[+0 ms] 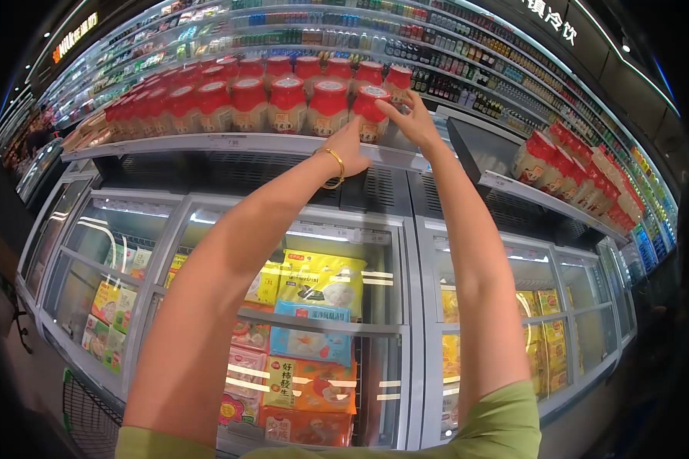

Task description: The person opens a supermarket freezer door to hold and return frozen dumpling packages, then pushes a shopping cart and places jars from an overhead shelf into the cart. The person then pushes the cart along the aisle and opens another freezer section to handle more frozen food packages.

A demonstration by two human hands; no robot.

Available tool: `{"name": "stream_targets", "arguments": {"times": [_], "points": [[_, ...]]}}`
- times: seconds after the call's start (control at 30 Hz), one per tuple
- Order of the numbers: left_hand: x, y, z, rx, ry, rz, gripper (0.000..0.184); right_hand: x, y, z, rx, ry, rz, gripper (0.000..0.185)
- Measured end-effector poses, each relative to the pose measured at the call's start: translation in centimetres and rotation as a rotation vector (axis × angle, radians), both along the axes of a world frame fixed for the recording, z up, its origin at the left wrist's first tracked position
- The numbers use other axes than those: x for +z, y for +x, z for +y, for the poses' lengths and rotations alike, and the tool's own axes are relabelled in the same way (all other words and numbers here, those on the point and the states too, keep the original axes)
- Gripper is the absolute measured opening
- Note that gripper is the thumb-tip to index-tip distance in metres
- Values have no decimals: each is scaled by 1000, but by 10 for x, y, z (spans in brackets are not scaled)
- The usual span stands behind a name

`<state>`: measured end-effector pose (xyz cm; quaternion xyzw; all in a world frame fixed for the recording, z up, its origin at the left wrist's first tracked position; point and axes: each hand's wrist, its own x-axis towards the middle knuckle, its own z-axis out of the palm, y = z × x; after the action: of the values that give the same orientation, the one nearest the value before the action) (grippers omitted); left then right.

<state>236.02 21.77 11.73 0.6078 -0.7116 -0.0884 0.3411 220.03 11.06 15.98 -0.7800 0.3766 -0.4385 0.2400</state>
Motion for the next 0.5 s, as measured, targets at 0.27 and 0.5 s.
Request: {"name": "stream_targets", "arguments": {"times": [0.27, 0.5], "points": [[-28, -20, -18, 185, -151, 44, 91, -37, 40, -34, 79, -36, -173, 85], [-9, -34, 46, -156, -609, 244, 88, 8, 8, 85, 61, -417, -629, 62]]}}
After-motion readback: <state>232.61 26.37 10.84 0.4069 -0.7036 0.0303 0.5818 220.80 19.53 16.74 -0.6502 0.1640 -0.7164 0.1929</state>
